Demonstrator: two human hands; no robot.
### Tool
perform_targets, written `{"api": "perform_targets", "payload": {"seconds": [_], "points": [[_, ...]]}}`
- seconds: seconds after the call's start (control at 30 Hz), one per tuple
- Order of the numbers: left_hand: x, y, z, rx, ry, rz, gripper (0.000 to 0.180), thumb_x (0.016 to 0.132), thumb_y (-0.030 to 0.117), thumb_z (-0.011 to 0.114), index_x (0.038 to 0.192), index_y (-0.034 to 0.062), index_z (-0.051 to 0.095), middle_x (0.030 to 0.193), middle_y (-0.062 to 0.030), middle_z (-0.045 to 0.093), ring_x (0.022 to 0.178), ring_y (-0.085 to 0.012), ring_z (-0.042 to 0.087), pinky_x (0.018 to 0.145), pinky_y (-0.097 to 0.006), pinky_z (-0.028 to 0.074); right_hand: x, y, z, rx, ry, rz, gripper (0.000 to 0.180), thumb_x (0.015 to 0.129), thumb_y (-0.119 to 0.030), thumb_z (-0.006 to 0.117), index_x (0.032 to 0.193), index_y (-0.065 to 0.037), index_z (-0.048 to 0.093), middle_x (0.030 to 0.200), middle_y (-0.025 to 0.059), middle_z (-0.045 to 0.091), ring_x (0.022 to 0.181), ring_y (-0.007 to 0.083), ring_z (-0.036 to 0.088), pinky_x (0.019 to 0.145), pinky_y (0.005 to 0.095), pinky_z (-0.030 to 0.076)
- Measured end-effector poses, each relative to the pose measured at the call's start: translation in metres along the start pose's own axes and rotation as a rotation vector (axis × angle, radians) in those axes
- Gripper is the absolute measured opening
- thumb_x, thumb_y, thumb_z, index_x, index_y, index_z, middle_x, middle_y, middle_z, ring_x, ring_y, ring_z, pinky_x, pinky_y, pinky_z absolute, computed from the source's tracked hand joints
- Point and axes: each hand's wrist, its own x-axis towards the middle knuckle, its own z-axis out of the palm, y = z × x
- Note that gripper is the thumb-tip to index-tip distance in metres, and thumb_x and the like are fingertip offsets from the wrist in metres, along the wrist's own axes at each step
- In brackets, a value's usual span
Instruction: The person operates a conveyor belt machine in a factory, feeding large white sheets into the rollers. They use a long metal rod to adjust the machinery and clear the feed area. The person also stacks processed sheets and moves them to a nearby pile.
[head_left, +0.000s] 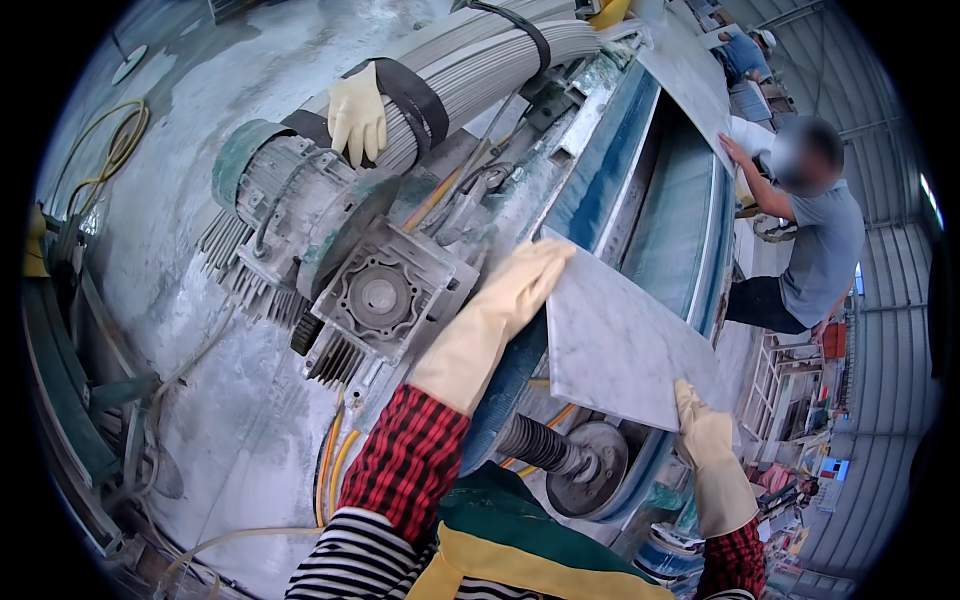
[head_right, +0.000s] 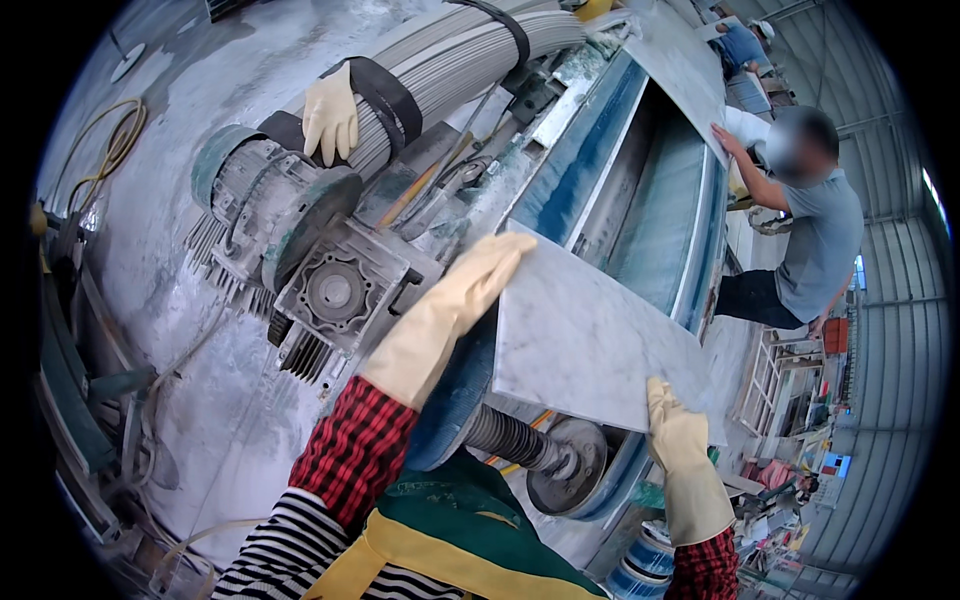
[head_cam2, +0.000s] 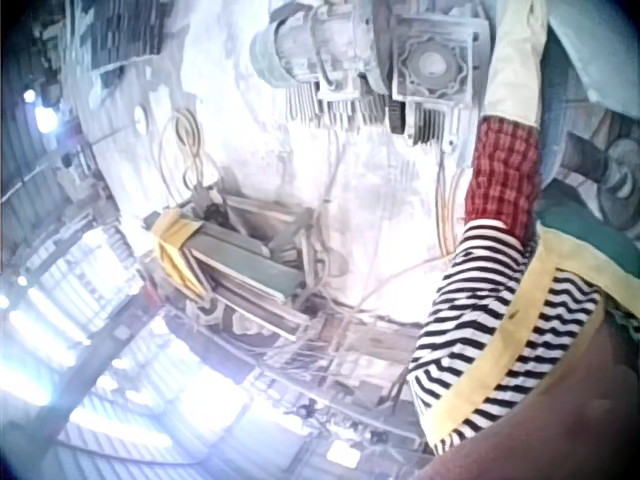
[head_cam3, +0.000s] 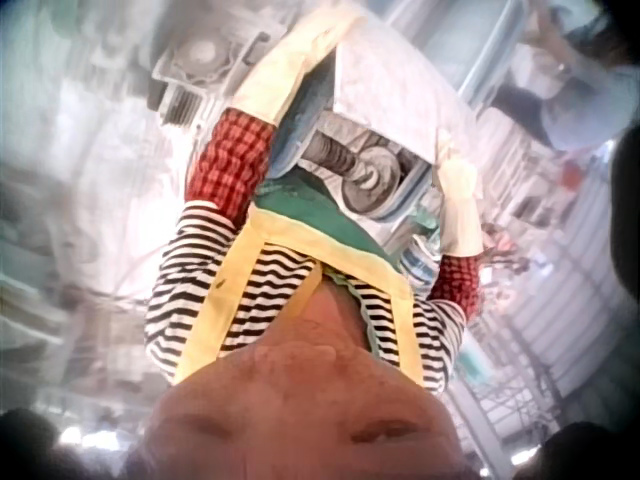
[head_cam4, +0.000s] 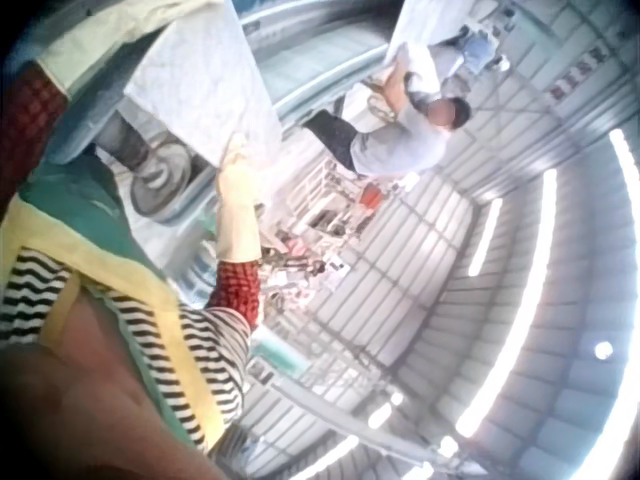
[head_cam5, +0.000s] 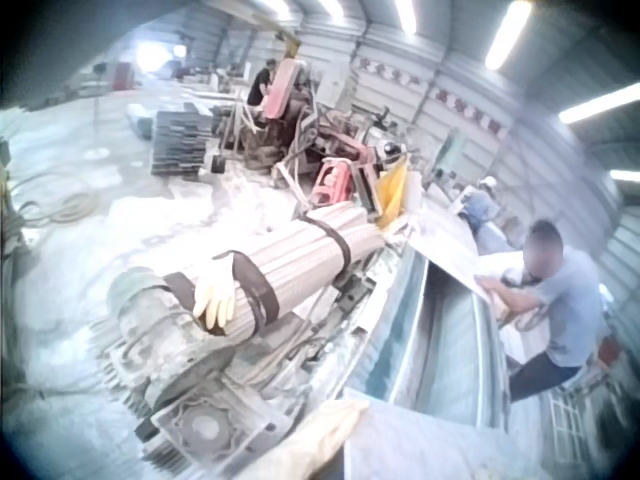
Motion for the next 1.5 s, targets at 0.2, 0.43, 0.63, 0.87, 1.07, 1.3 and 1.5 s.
{"api": "perform_targets", "payload": {"seconds": [0.2,0.43,0.63,0.87,1.07,1.3,1.5], "points": [[0.019,-0.093,0.017,0.412,0.073,0.079,0.022,0.112,0.022,0.06,0.125,0.0164,0.075,0.126,-0.0089,0.073,0.112,-0.0389,0.065,0.093,-0.049,0.052,0.008,-0.002,0.009,-0.012,0.088,-0.039,0.078,0.087,-0.009,0.065,0.163,-0.005,0.047,0.139,0.0273,0.075,0.095,0.0364,0.082,0.069,0.0517,0.062],[-0.021,-0.01,0.007,0.02,0.037,-0.094,0.027,0.113,0.02,0.056,0.124,0.0165,0.081,0.141,-0.0102,0.075,0.144,-0.0435,0.058,0.126,-0.05,0.041,0.003,-0.002,0.002,0.057,0.034,-0.004,0.08,0.085,-0.007,0.067,0.162,-0.008,0.046,0.143,0.0275,0.073,0.098,0.0398,0.081,0.075,0.0539,0.064],[-0.081,0.118,-0.03,-0.297,-0.02,0.119,0.029,0.11,0.014,0.053,0.117,0.0076,0.081,0.135,-0.0144,0.077,0.147,-0.0429,0.058,0.132,-0.059,0.033,0.01,-0.005,-0.011,0.045,-0.068,0.029,0.079,0.089,-0.011,0.066,0.165,-0.01,0.045,0.146,0.0265,0.071,0.102,0.0414,0.08,0.085,0.0554,0.063],[-0.149,0.183,-0.031,-0.307,-0.201,0.36,0.031,0.106,0.007,0.062,0.131,0.0096,0.078,0.132,-0.0083,0.08,0.138,-0.0303,0.067,0.127,-0.053,0.043,0.017,-0.007,-0.041,0.022,-0.152,0.109,0.073,0.093,-0.017,0.064,0.164,-0.018,0.048,0.118,0.0246,0.08,0.102,0.0442,0.079,0.087,0.055,0.062],[-0.146,0.197,-0.014,-0.621,-0.365,-0.458,0.054,0.113,0.019,0.061,0.164,0.0098,0.046,0.172,-0.0189,0.045,0.153,-0.0312,0.055,0.13,-0.041,0.04,0.017,0.002,-0.035,0.02,-0.161,0.126,0.07,0.094,-0.015,0.062,0.163,-0.017,0.052,0.116,0.0241,0.08,0.104,0.0439,0.079,0.09,0.0537,0.062],[-0.111,0.206,0.007,-0.845,-0.211,-0.703,0.091,0.106,0.046,0.074,0.172,0.003,0.028,0.177,-0.0264,0.027,0.147,-0.039,0.058,0.127,-0.047,0.045,0.013,-0.018,-0.035,0.013,-0.183,0.134,0.077,0.092,-0.014,0.063,0.167,-0.015,0.048,0.116,0.0232,0.081,0.105,0.0424,0.079,0.09,0.0523,0.062],[-0.111,0.209,0.035,-0.772,-0.057,-0.873,0.084,0.106,0.041,0.074,0.168,0.001,0.034,0.166,-0.0215,0.047,0.144,-0.032,0.059,0.12,-0.043,0.049,0.003,-0.023,-0.01,0.055,-0.033,0.089,0.075,0.093,-0.012,0.062,0.167,-0.015,0.048,0.119,0.0234,0.08,0.102,0.0425,0.079,0.088,0.0522,0.062]]}}
